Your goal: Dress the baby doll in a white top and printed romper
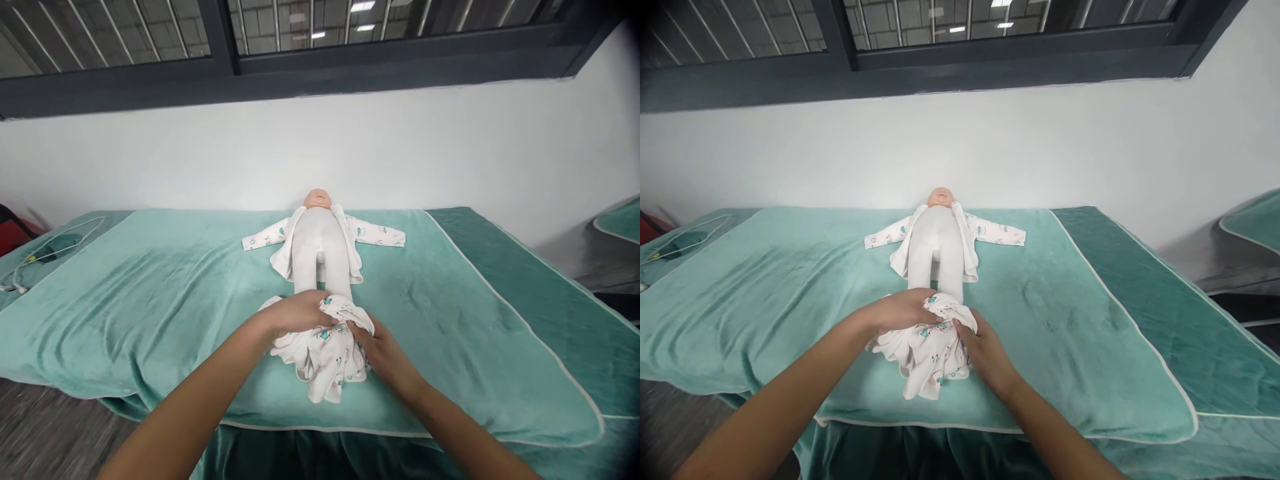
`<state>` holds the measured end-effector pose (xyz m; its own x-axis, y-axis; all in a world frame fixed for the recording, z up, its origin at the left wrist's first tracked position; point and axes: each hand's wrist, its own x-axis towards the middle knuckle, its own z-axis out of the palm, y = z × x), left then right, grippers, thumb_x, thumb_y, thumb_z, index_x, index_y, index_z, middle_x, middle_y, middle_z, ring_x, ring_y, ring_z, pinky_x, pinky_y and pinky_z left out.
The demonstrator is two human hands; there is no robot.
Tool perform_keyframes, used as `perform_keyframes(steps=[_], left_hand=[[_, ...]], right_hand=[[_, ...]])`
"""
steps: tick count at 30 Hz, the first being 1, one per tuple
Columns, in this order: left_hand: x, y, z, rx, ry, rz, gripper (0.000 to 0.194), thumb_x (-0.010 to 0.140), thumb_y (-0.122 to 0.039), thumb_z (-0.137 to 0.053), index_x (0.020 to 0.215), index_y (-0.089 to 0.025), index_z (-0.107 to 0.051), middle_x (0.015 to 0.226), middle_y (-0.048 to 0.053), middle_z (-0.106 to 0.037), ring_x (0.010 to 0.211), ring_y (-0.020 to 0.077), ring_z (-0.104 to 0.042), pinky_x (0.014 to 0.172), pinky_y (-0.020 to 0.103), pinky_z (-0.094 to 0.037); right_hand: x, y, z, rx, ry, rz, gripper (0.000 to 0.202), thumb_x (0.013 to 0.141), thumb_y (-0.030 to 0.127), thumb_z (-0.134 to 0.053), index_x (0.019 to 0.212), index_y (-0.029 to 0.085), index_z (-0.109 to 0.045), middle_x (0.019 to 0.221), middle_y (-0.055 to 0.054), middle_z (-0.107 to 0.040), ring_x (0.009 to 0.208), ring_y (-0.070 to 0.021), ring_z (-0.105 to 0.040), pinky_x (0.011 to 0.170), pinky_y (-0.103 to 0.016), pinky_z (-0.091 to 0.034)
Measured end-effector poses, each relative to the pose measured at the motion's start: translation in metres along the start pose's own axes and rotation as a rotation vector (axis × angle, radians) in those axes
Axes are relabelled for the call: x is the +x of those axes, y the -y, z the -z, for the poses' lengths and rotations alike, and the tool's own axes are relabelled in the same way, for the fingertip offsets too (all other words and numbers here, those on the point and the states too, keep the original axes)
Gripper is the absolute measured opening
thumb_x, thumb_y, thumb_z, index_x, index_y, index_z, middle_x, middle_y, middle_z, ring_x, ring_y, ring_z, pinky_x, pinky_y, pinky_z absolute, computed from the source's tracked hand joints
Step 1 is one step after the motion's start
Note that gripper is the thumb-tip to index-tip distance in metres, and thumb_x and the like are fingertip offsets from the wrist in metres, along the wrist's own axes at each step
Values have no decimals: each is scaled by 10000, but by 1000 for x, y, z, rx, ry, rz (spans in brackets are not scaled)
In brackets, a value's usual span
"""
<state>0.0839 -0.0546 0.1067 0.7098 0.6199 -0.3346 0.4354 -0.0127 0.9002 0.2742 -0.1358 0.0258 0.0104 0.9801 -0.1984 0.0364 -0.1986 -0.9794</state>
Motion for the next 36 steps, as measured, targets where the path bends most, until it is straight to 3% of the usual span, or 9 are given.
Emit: perform_keyframes(steps=[6,9,14,17,23,28,32,36], left_hand=[[10,6,-5,-253,-94,-102,402,805,-433,-686,1112,-175,-662,1106,86,-719,1003,256,-657,839,341,-500],[23,6,-4,-304,-241,-138,372,809,-409,-686,1092,-170,-651,1077,79,-715,966,239,-665,802,319,-499],[50,4,12,26,-532,-279,164,808,-329,-648,883,-185,-625,874,4,-676,844,185,-625,726,264,-453],[63,5,22,218,-645,-342,80,838,-268,-587,881,-205,-608,874,-9,-677,863,180,-624,754,259,-448],[77,7,31,642,-749,-216,147,910,-283,-520,1036,-251,-588,923,35,-710,905,240,-660,737,295,-433],[77,7,23,807,-694,-121,195,944,-330,-497,1097,-232,-567,1001,83,-720,927,276,-672,730,321,-431],[59,7,19,489,-493,-197,242,929,-423,-523,1062,-229,-581,990,47,-710,927,251,-665,743,312,-461],[40,6,26,224,-247,-299,451,809,-323,-668,1236,-251,-543,1217,18,-660,1066,218,-637,857,296,-494]], right_hand=[[25,0,-1,-119,-227,268,290,864,506,-602,872,216,-580,799,2,-620,771,-189,-550,722,-317,-459],[44,6,-3,-158,-321,324,269,863,484,-599,878,219,-557,796,11,-609,780,-190,-541,718,-314,-444],[77,8,-1,-188,-394,413,236,844,454,-572,889,227,-527,827,1,-615,814,-212,-555,727,-327,-442],[95,9,3,-195,-400,430,228,829,445,-564,899,234,-511,802,5,-606,789,-212,-555,711,-330,-436],[119,17,7,-247,-401,438,263,782,460,-585,879,225,-517,762,3,-604,744,-213,-537,688,-338,-421],[116,17,9,-187,-449,467,184,796,388,-554,863,219,-531,769,0,-597,759,-196,-534,685,-317,-429],[113,12,17,-105,-497,430,168,794,372,-562,834,213,-526,770,-5,-570,726,-184,-516,658,-316,-425],[121,0,26,-94,-455,430,161,840,377,-513,786,235,-458,721,22,-505,659,-161,-469,611,-305,-414]])
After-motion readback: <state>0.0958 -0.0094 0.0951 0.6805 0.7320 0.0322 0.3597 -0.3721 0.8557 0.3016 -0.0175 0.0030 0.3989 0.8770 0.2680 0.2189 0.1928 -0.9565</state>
